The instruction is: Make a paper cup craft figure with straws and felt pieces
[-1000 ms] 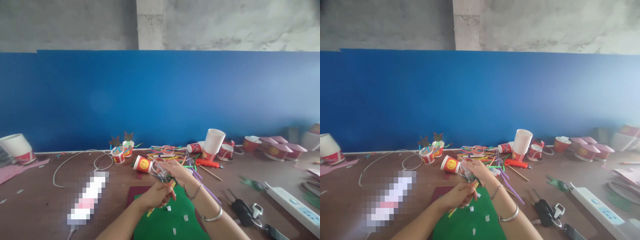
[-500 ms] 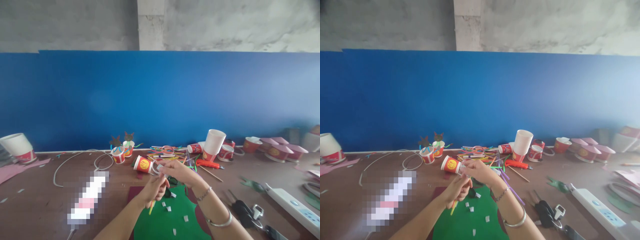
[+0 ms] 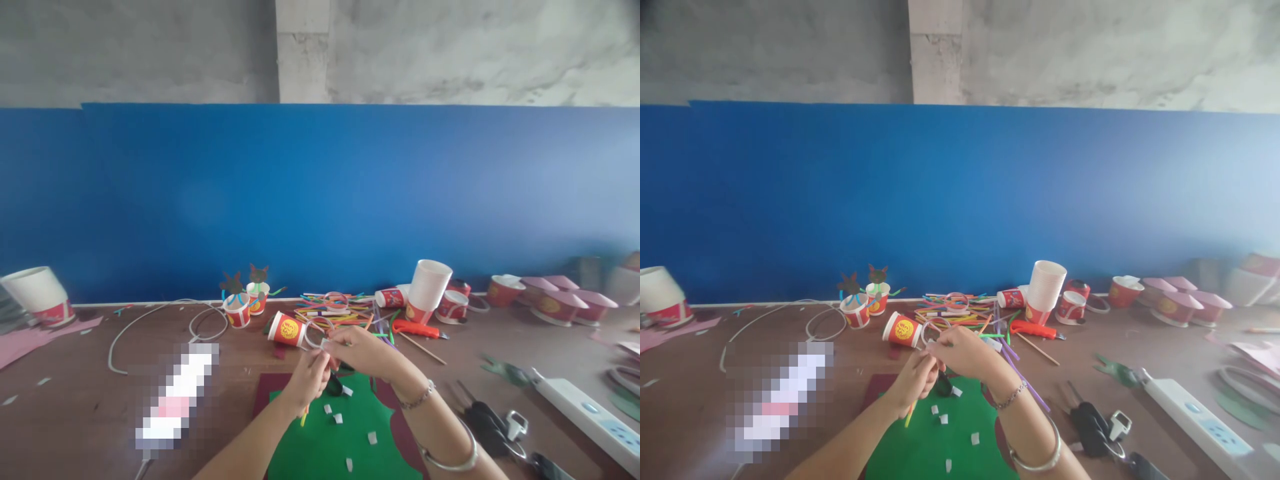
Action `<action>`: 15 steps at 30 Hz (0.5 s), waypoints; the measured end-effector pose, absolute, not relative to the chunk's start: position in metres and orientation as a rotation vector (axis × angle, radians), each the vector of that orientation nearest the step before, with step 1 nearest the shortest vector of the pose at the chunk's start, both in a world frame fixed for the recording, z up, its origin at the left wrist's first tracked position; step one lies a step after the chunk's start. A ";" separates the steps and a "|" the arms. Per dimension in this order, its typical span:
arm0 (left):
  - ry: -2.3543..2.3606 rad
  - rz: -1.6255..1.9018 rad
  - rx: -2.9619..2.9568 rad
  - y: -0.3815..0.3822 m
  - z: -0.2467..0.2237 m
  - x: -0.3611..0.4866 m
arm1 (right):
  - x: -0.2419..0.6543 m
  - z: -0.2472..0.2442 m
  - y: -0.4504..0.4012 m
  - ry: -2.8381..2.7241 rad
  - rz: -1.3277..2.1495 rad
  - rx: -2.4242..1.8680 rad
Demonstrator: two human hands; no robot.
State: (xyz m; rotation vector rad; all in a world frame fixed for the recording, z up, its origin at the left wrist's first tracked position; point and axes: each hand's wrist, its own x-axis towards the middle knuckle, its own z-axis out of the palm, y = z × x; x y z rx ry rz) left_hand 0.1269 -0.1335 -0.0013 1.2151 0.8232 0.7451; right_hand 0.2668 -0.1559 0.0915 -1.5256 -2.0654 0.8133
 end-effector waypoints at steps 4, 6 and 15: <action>0.863 0.814 1.212 -0.128 -0.005 0.125 | 0.262 0.099 -0.160 -2.006 0.724 -1.487; 0.875 0.831 1.205 -0.126 -0.008 0.125 | 0.261 0.101 -0.160 -2.008 0.720 -1.434; 0.793 0.817 1.096 -0.129 -0.002 0.124 | 0.276 0.094 -0.153 -2.075 0.873 -1.463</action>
